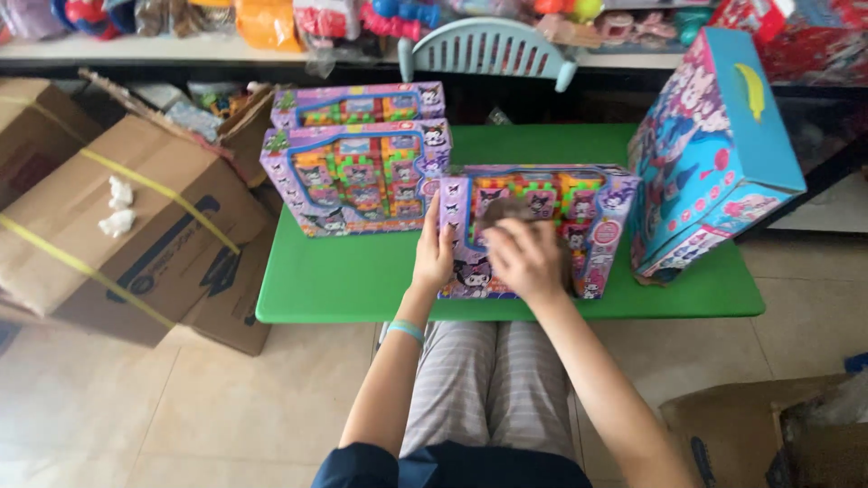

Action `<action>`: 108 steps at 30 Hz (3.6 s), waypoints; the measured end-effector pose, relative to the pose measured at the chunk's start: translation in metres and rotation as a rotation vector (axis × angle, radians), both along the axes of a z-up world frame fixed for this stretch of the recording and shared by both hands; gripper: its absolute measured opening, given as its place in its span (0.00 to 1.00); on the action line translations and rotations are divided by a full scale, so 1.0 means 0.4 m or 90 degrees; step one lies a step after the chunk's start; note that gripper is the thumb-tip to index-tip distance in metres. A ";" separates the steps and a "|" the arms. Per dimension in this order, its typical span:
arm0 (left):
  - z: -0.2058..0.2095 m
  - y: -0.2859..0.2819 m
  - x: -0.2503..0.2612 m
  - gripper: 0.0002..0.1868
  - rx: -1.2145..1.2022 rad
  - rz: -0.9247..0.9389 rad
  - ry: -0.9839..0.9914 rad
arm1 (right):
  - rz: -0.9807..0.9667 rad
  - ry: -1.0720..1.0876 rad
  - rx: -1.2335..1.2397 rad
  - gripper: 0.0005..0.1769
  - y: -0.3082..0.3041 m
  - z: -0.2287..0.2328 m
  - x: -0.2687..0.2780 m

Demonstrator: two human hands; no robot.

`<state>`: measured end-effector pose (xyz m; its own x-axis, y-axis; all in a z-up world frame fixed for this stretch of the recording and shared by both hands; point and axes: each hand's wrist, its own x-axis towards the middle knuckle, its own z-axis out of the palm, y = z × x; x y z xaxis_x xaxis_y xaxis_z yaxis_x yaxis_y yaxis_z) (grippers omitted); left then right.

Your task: Clean and organize various toy boxes on a table and shelf.

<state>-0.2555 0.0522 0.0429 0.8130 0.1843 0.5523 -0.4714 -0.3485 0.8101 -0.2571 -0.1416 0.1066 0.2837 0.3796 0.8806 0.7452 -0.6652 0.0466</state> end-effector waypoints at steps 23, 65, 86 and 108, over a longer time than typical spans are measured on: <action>0.013 -0.020 -0.011 0.30 -0.017 0.030 0.018 | -0.170 0.065 0.158 0.07 -0.161 0.012 0.034; -0.009 -0.025 -0.002 0.31 -0.080 0.018 0.013 | -0.124 0.054 0.063 0.12 -0.024 -0.004 0.015; -0.095 0.015 0.051 0.33 -0.113 -0.045 -0.004 | -0.092 0.166 0.195 0.13 -0.159 -0.095 -0.055; -0.117 0.012 0.024 0.33 -0.114 -0.089 0.022 | -0.100 0.114 0.084 0.19 -0.021 -0.053 -0.090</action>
<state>-0.2459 0.0568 -0.0038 0.8555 0.1608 0.4922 -0.4757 -0.1315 0.8697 -0.2930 -0.1499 0.0854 0.4857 0.2039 0.8500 0.6210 -0.7648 -0.1715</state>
